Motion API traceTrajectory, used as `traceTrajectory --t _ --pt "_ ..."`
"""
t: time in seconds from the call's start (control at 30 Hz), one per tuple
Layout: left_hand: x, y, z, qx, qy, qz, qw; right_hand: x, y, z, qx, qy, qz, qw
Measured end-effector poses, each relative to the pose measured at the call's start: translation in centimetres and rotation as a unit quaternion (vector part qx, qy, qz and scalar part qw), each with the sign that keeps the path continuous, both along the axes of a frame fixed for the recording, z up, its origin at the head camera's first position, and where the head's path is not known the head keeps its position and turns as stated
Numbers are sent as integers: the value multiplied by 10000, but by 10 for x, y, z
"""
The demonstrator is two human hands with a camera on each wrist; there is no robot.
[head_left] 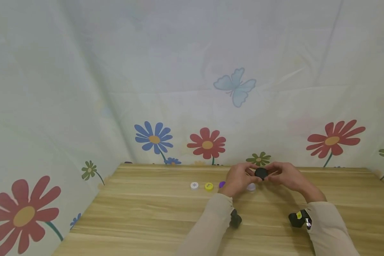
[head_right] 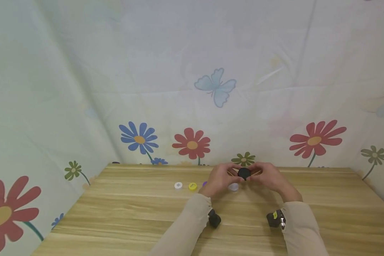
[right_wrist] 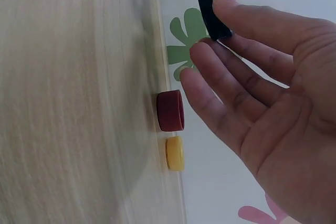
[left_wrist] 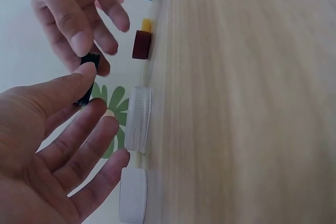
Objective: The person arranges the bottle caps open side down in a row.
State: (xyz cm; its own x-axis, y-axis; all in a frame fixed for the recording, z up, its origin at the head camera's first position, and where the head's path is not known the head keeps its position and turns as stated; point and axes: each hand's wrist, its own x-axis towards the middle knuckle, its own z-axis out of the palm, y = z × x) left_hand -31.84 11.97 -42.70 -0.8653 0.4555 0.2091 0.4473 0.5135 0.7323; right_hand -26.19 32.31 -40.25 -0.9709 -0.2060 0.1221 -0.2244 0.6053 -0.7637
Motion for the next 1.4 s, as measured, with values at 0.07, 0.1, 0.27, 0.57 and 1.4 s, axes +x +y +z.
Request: traceTrajectory --t 0.07,0.1,0.27,0.57,1.4 --pt "0 0 0 11 -37 -4 10000 0 0 0 5 25 1 10000" --pt "0 0 0 16 -52 -15 10000 0 0 0 6 30 -1 10000" --pt "-1 0 -1 56 -70 -115 9999 0 -1 0 4 6 -67 10000" --pt "-3 2 -2 54 -34 -367 9993 0 1 -1 185 114 -11 9998" --pt "-3 9 -9 -839 77 -485 9953 -5 4 -11 244 -196 190 9993"
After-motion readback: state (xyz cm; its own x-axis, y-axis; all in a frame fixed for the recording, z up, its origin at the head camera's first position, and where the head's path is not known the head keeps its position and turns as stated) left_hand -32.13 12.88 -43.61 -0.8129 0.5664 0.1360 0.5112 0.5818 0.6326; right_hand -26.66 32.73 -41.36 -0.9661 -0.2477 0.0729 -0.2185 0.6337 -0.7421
